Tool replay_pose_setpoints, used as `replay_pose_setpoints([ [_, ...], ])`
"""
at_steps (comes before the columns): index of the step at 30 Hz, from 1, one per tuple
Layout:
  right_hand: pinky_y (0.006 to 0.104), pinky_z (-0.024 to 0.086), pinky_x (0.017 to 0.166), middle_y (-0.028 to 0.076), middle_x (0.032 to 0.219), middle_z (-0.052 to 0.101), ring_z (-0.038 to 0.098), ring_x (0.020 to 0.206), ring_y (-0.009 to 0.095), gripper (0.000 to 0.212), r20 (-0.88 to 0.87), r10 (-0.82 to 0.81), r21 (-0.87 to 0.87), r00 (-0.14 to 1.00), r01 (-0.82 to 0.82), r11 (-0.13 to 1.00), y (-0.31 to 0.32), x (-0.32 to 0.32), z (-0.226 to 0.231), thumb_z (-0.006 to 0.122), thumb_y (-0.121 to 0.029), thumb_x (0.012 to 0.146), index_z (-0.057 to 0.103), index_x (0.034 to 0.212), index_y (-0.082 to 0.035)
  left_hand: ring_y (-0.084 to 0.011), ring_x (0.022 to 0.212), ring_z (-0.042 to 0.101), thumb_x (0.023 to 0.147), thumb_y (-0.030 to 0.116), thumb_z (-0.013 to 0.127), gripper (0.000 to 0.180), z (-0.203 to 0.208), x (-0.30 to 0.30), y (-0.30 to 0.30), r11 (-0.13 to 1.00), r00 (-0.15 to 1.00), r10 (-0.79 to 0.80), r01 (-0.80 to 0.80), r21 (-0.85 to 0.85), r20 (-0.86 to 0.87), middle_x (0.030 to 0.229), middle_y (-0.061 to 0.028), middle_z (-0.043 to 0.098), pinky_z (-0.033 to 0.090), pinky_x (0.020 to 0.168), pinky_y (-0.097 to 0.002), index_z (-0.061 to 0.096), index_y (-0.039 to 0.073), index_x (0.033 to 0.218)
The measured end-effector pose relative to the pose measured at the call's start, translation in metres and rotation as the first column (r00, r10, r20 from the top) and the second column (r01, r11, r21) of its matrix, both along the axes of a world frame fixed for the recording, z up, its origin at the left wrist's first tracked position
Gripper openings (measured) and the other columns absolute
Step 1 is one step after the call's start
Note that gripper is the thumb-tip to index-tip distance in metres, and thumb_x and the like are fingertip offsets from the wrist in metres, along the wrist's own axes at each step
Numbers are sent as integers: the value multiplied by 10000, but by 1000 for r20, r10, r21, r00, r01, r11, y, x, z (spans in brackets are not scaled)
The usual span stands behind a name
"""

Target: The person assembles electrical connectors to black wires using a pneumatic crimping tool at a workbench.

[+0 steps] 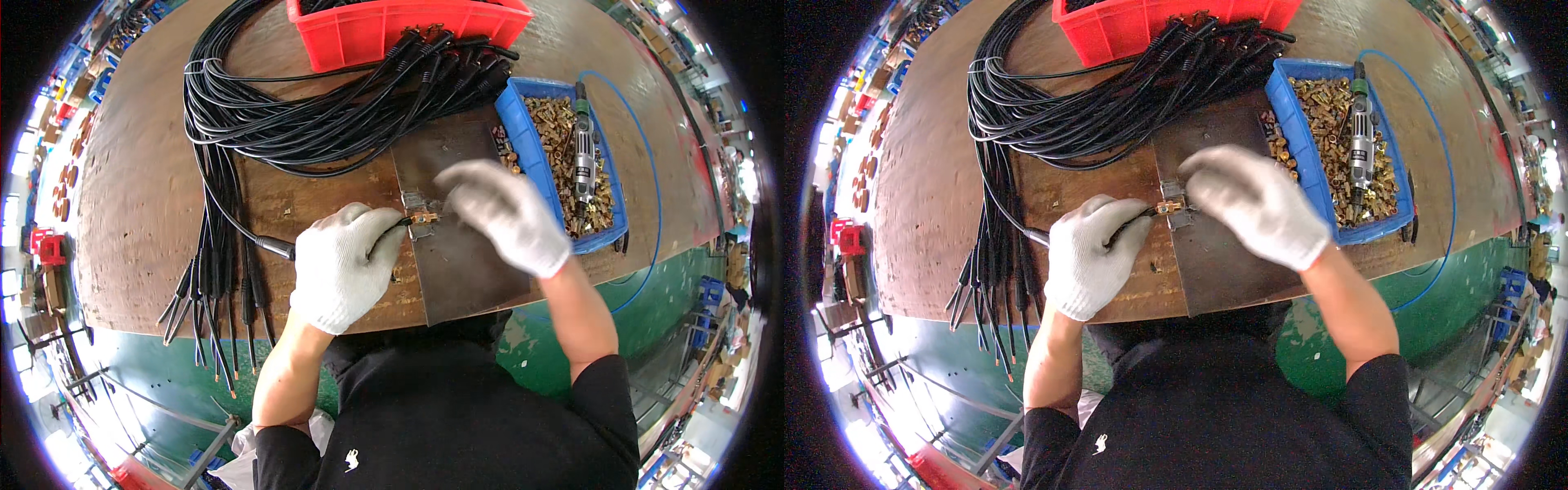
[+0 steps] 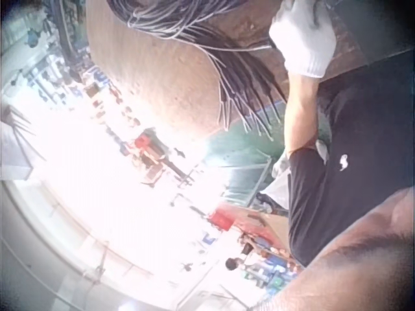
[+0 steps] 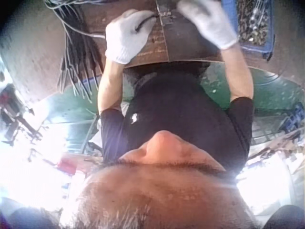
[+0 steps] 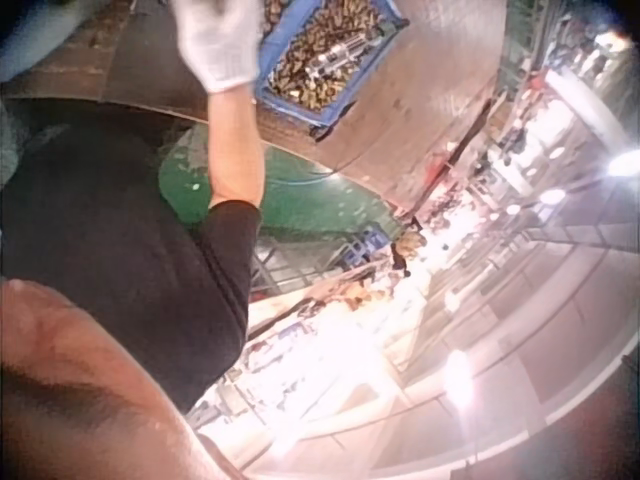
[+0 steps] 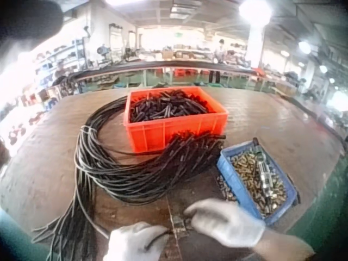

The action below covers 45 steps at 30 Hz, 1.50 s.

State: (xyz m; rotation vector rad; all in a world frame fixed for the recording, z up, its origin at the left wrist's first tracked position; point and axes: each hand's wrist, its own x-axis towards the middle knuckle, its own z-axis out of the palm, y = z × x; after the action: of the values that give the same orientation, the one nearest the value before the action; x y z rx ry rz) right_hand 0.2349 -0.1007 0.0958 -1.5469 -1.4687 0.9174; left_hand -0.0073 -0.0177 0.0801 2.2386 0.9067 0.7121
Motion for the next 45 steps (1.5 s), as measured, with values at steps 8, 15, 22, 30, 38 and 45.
replay_pose_setpoints([
  [8, 246, 553, 878, 13, 1077, 776, 673, 982, 57, 196, -334, -93, -152, 938, 43, 987, -1, -34, -25, 689, -119, 1085, 749, 1235, -9, -387, 852, 738, 928, 131, 778, 160, 4, -3, -3, 999, 999, -22, 23, 22, -37, 937, -162, 747, 584, 771, -456, 792, 71, 1076],
  [15, 243, 555, 724, 17, 971, 784, 695, 833, 66, 188, -623, -176, -300, 762, -25, 954, -3, -26, -22, 706, -138, 1070, 773, 1186, -5, -356, 804, 713, 909, 164, 792, 171, 10, -6, -4, 956, 989, -103, 129, 265, -110, 873, -105, 707, 565, 726, -463, 757, 95, 1061],
  [22, 250, 528, 564, 26, 874, 755, 661, 661, 72, 189, -565, -227, -190, 793, 142, 971, 12, -22, -7, 697, -162, 1076, 772, 1136, 1, -362, 1204, 686, 796, 166, 908, 519, 17, -30, 16, 976, 987, 61, -28, 218, -147, 1263, -156, 741, 549, 1054, -454, 768, 104, 1293],
  [30, 228, 463, 456, 43, 781, 696, 617, 547, 74, 170, -558, -190, -42, 808, 201, 979, 33, -22, 34, 682, -117, 1065, 741, 1114, 34, -369, 1296, 636, 764, 107, 907, 641, 3, -85, 46, 928, 923, 249, -141, 344, -294, 1387, -126, 699, 515, 1118, -464, 716, 110, 1377],
  [38, 220, 528, 627, 9, 871, 722, 640, 716, 44, 133, -444, -56, 89, 894, 106, 990, 20, -49, 63, 729, -104, 1055, 759, 1136, -3, -357, 1254, 669, 800, 116, 846, 449, -6, -66, 52, 921, 971, 147, -65, 384, -190, 1223, -119, 768, 484, 1141, -485, 777, 92, 1243],
  [45, 312, 569, 668, 116, 951, 785, 755, 755, 209, 182, 6, 108, 422, 994, -101, 901, 11, -51, 67, 822, -46, 943, 751, 1110, -49, -423, 1251, 683, 777, 67, 820, 448, 11, -60, 38, 968, 1000, 3, -1, 253, -8, 1164, -129, 792, 529, 1122, -483, 775, 57, 1223],
])
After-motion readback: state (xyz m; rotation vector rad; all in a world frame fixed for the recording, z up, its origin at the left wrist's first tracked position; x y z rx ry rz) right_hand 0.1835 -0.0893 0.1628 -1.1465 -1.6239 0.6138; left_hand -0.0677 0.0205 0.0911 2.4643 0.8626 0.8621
